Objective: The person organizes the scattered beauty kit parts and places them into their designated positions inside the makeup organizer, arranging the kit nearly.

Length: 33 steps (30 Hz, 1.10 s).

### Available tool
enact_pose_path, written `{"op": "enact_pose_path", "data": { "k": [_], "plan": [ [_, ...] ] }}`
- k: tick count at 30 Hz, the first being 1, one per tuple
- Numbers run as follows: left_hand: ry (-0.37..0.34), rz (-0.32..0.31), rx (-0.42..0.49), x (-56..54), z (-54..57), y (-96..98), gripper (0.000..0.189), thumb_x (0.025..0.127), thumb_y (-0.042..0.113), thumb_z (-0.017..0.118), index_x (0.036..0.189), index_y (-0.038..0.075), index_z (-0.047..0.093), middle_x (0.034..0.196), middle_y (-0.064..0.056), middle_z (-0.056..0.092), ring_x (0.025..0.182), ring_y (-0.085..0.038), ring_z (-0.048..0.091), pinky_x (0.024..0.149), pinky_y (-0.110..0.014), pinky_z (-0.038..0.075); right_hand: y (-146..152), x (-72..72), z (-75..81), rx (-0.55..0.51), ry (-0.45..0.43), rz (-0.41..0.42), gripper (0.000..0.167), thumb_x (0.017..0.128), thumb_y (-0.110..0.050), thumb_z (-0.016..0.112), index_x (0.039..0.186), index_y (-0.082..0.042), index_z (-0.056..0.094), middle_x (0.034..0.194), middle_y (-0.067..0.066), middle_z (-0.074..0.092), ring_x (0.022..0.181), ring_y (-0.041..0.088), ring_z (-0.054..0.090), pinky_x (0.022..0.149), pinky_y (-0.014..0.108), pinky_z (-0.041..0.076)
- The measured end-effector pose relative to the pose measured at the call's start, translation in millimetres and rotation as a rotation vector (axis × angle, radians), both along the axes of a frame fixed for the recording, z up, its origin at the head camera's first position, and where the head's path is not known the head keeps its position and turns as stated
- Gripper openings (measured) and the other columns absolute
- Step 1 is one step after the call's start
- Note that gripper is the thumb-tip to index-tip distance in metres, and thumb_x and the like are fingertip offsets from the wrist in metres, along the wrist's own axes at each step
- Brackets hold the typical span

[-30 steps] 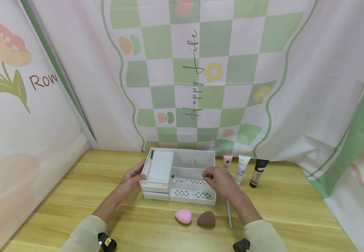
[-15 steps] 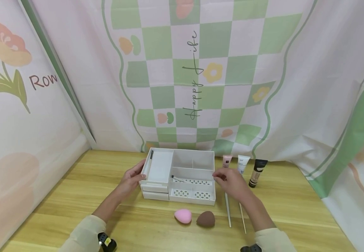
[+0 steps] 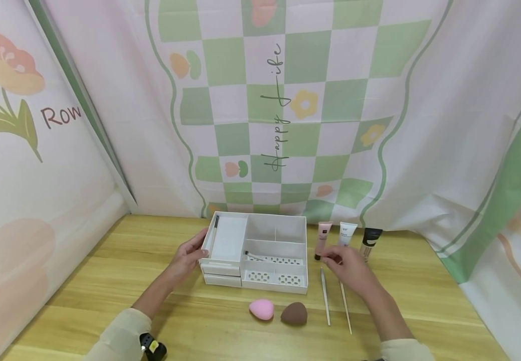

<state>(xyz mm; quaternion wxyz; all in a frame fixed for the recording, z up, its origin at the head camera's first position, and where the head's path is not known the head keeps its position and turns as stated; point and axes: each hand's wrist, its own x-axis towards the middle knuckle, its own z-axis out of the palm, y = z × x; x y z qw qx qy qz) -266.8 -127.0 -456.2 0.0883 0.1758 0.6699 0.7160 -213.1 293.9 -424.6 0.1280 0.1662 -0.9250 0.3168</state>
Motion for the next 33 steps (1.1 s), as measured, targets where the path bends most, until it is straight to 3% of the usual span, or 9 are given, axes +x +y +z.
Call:
{"op": "enact_pose_path", "data": {
  "k": [7,17,26,33],
  "plan": [
    [-0.011,0.023,-0.006,-0.4,-1.2,-0.2,0.072,0.095,0.0,0.052,0.16,0.001,0.022,0.171,-0.018,0.016,0.158,-0.037,0.019,0.127,-0.045,0.027,15,7.9,-8.5,0.004,-0.01,-0.046,0.01,0.088,-0.001,0.071,0.097,0.003,0.074,0.083,0.009,0.075,0.065,-0.007,0.05,0.054,0.017,0.049],
    [-0.01,0.012,-0.004,-1.7,-1.8,-0.1,0.071,0.096,0.0,0.051,0.16,0.001,0.021,0.171,-0.019,0.014,0.158,-0.038,0.015,0.128,-0.046,0.023,33,15.1,-20.6,0.036,-0.095,-0.132,0.011,0.088,-0.002,0.07,0.098,0.003,0.073,0.088,0.011,0.075,0.069,-0.005,0.055,0.059,0.016,0.053],
    [-0.01,0.024,-0.011,-1.7,-1.1,-0.1,0.072,0.095,0.0,0.052,0.16,0.002,0.022,0.17,-0.018,0.016,0.158,-0.038,0.017,0.128,-0.047,0.024,41,28.4,-27.5,0.011,-0.259,-0.227,0.017,0.09,-0.003,0.067,0.101,0.007,0.073,0.09,0.014,0.076,0.07,0.004,0.062,0.059,0.017,0.055],
    [-0.009,0.022,0.004,-2.0,-2.2,0.3,0.071,0.095,-0.001,0.052,0.16,0.0,0.023,0.17,-0.019,0.017,0.158,-0.038,0.018,0.128,-0.045,0.025,40,39.0,-30.0,-0.083,-0.456,-0.267,0.021,0.093,-0.007,0.063,0.103,0.009,0.072,0.081,0.005,0.074,0.071,0.01,0.063,0.058,0.02,0.056]
  ]
}}
